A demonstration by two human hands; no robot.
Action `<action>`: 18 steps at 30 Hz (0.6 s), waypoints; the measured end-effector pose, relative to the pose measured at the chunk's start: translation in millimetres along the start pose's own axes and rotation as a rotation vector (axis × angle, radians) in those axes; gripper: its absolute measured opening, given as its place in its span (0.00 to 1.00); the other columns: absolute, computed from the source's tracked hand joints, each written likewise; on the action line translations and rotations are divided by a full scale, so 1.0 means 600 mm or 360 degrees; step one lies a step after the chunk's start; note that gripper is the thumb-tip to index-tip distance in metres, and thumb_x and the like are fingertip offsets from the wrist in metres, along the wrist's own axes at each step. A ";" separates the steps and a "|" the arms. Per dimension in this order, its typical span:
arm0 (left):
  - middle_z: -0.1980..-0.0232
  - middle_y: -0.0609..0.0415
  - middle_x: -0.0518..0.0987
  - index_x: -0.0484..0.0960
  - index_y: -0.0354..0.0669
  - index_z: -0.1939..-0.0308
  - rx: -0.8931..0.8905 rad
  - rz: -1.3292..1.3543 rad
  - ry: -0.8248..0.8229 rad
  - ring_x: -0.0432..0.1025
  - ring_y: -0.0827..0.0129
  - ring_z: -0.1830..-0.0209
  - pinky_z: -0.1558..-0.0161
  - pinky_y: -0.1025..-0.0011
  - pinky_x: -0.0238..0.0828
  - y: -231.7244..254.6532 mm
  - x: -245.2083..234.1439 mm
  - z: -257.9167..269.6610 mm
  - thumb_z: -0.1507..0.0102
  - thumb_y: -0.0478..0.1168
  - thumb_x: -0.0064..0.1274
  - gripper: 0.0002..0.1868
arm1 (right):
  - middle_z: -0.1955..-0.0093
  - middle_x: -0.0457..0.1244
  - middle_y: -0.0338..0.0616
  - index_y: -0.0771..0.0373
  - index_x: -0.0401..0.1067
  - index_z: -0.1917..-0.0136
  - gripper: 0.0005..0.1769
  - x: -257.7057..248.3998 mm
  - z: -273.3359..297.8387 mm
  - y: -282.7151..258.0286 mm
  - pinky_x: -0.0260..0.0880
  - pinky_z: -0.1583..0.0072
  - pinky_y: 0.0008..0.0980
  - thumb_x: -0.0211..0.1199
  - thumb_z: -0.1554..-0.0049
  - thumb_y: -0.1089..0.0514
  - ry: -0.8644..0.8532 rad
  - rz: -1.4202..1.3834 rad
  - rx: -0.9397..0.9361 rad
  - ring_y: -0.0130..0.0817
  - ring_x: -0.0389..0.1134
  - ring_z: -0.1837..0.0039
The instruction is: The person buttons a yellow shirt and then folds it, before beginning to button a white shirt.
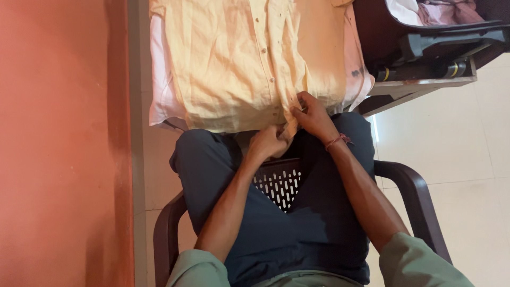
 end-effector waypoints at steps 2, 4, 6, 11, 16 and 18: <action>0.51 0.43 0.84 0.85 0.49 0.46 0.0019 -0.0124 -0.0143 0.78 0.52 0.48 0.46 0.59 0.73 -0.003 0.006 0.001 0.47 0.44 0.59 0.24 | 0.54 0.68 0.45 0.68 0.70 0.42 0.16 0.002 0.000 0.006 0.71 0.56 0.28 0.65 0.42 0.60 0.0030 0.0079 0.0067 0.30 0.71 0.56; 0.50 0.44 0.84 0.86 0.50 0.47 0.0053 -0.0231 -0.0207 0.79 0.51 0.49 0.46 0.59 0.74 -0.009 0.012 0.001 0.47 0.43 0.60 0.23 | 0.52 0.68 0.44 0.68 0.69 0.42 0.17 0.002 -0.003 0.018 0.74 0.55 0.29 0.66 0.44 0.61 -0.0006 -0.0016 0.0106 0.30 0.72 0.54; 0.51 0.43 0.85 0.88 0.50 0.49 0.0108 -0.0322 -0.0185 0.80 0.51 0.50 0.48 0.58 0.75 -0.011 0.010 -0.002 0.46 0.43 0.61 0.20 | 0.51 0.68 0.47 0.69 0.68 0.42 0.20 0.002 -0.006 0.026 0.75 0.54 0.29 0.68 0.47 0.64 -0.0055 -0.0037 -0.0023 0.30 0.72 0.53; 0.54 0.39 0.84 0.87 0.39 0.55 0.0120 -0.0217 0.0036 0.80 0.49 0.51 0.48 0.57 0.74 0.003 0.013 0.009 0.45 0.41 0.65 0.16 | 0.53 0.69 0.52 0.72 0.70 0.46 0.19 0.000 0.002 0.031 0.73 0.52 0.33 0.72 0.46 0.62 -0.0141 0.0377 0.0235 0.34 0.71 0.53; 0.54 0.44 0.87 0.88 0.39 0.54 0.0165 0.0063 -0.0231 0.82 0.57 0.53 0.47 0.62 0.78 -0.033 0.036 -0.027 0.47 0.38 0.62 0.17 | 0.55 0.70 0.51 0.72 0.72 0.48 0.17 0.001 0.008 0.014 0.76 0.53 0.34 0.72 0.48 0.63 -0.0342 0.0260 0.0428 0.36 0.73 0.55; 0.53 0.48 0.87 0.85 0.40 0.49 0.0302 0.0428 -0.0415 0.84 0.62 0.54 0.48 0.65 0.81 -0.058 0.033 -0.060 0.49 0.32 0.58 0.22 | 0.53 0.71 0.49 0.71 0.72 0.46 0.19 -0.002 0.011 0.004 0.76 0.50 0.32 0.72 0.49 0.64 -0.0401 0.0212 0.0321 0.33 0.73 0.52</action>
Point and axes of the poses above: each hand's wrist, its own z-axis away from the middle knuckle, its own x-axis out of the palm, y = z × x, the point moved 2 cm from there along -z, towards the middle knuckle
